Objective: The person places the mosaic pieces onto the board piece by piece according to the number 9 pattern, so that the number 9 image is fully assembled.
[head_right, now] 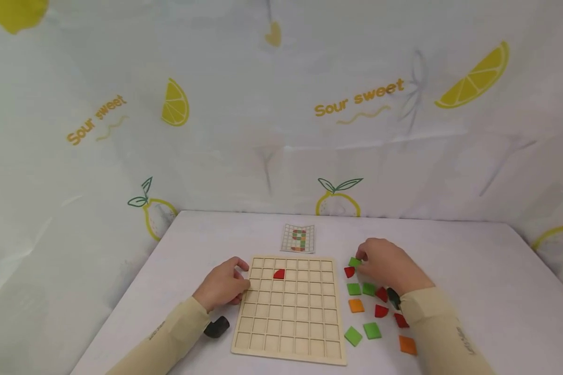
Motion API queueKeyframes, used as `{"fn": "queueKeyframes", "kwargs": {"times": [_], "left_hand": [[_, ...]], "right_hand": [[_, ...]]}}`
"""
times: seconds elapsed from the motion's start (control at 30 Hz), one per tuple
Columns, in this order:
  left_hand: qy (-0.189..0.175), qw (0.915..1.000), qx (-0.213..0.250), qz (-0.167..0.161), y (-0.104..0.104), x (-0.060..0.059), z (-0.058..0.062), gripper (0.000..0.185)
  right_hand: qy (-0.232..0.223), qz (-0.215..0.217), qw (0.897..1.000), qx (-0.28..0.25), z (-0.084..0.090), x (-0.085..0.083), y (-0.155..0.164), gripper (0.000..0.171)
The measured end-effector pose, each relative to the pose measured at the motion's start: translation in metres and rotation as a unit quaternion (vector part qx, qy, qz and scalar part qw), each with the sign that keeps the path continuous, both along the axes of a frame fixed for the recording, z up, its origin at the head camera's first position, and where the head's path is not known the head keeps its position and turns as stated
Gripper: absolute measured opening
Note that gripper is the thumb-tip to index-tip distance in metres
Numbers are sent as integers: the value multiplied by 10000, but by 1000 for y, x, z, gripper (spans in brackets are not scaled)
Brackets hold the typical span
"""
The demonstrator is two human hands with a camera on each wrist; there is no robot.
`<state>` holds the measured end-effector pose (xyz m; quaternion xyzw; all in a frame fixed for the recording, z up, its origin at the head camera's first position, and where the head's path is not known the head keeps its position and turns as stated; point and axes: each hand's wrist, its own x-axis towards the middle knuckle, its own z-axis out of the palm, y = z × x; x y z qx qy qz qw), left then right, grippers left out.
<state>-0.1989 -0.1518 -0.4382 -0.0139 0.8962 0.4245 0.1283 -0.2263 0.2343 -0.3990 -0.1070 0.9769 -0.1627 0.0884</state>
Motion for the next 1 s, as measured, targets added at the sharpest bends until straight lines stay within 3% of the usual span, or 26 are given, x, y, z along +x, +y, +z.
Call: {"fn": "queueKeyframes", "kwargs": {"times": [0.33, 0.53, 1.0], "left_hand": [[-16, 10000, -32, 6, -1, -2, -2, 34], [2, 10000, 4, -12, -1, -3, -3, 33], [50, 10000, 49, -42, -1, 0, 1, 34]], "right_hand": [[-70, 398, 9989, -253, 2, -10, -48, 24], [174, 707, 9972, -171, 1, -14, -74, 22], [101, 1028, 9944, -226, -7, -8, -119, 17]]}}
